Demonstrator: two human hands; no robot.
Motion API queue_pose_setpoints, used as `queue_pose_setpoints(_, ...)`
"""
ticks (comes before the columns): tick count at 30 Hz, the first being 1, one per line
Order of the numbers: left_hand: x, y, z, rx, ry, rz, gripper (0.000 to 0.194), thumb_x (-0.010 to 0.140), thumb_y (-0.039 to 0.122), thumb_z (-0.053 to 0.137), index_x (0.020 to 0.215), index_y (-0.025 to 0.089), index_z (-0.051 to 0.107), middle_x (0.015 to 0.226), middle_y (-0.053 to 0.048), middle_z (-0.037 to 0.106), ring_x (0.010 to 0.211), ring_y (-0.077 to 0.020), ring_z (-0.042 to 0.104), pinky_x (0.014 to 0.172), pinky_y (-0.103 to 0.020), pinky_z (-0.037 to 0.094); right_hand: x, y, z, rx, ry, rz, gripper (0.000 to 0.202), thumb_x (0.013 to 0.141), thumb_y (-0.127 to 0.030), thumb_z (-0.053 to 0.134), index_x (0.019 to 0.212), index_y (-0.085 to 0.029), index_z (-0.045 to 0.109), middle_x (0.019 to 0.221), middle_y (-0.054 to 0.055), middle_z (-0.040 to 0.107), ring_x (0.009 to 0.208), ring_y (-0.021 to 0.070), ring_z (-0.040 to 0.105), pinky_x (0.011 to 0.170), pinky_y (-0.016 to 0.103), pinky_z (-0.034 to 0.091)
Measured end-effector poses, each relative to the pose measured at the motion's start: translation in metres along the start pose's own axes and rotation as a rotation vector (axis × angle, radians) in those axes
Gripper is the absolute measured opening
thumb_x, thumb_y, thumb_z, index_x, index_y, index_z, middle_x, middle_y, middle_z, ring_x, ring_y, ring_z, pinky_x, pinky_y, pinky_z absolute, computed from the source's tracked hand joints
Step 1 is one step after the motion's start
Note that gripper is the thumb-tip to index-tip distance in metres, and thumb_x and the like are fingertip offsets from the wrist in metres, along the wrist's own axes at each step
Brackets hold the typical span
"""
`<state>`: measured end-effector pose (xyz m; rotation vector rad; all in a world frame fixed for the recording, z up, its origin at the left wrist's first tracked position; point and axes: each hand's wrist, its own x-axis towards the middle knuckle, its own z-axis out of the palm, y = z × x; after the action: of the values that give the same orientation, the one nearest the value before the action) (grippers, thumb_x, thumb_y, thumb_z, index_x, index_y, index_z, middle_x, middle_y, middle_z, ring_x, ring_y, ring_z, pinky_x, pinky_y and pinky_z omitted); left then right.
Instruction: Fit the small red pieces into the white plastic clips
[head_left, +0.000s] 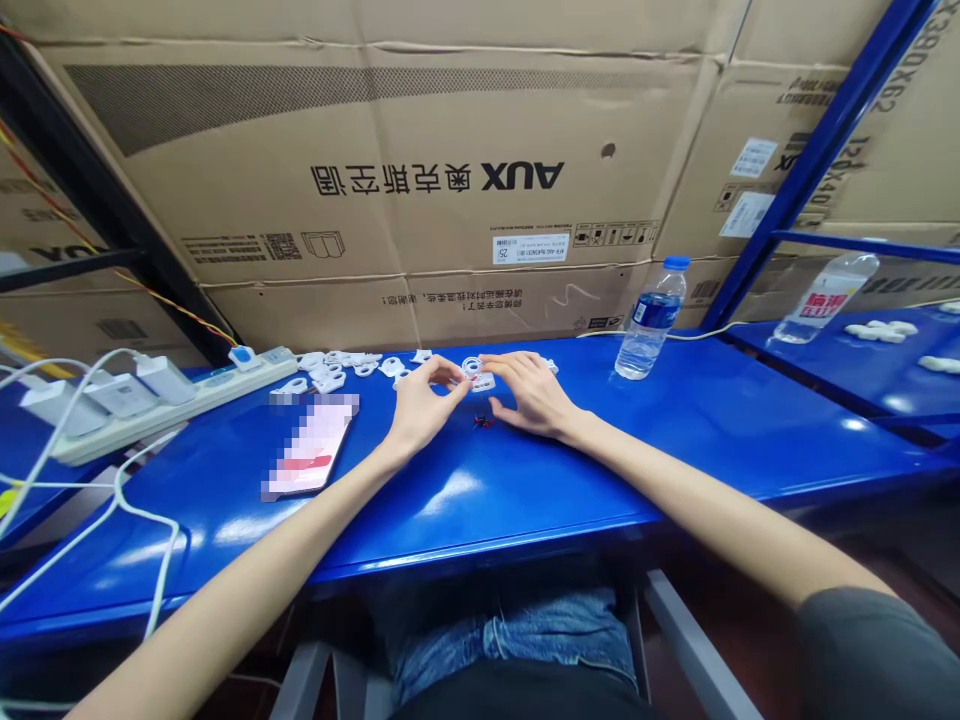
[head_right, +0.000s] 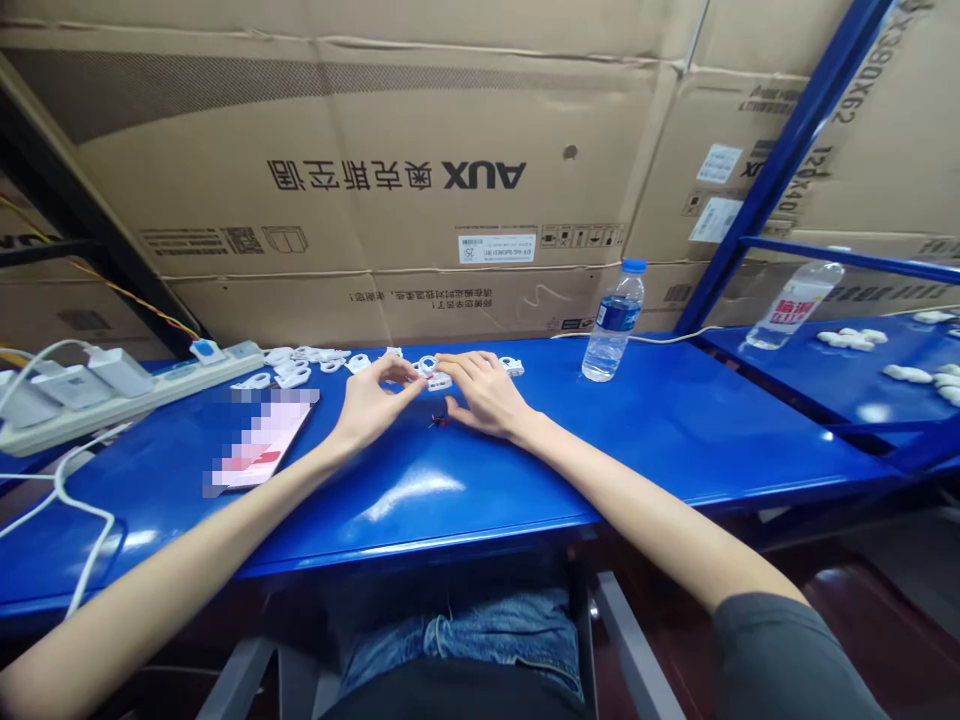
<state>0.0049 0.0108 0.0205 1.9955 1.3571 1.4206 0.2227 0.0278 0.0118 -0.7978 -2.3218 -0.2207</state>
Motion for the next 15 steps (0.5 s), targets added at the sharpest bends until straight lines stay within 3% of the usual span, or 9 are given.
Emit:
queue_pose_setpoints(9, 0.0005, 0.0036, -0.0023, 0.007, 0.014, -0.003, 0.013, 0.08, 0.031, 0.075, 0.082, 0.021, 0.066, 0.085, -0.002, 0.076, 0.082, -0.0185, 0.071, 0.082, -0.033, 0.058, 0.0001, -0.0006, 0.0021, -0.018, 0.012, -0.063, 0.044, 0.093, -0.022, 0.061, 0.137, -0.018, 0.062, 0.146, 0.014, 0.066, 0.129, 0.0322, 0.062, 0.11, 0.054, 0.047)
queue_pose_setpoints(15, -0.0027, 0.0037, -0.0017, 0.094, 0.014, 0.068, 0.012, 0.085, 0.032, 0.072, 0.086, 0.022, 0.066, 0.084, 0.0, 0.076, 0.081, -0.018, 0.071, 0.071, -0.029, 0.056, -0.0001, -0.0013, 0.003, -0.038, 0.014, -0.09, 0.045, 0.094, -0.022, 0.061, 0.138, -0.019, 0.06, 0.143, 0.013, 0.067, 0.128, 0.0308, 0.063, 0.111, 0.054, 0.047)
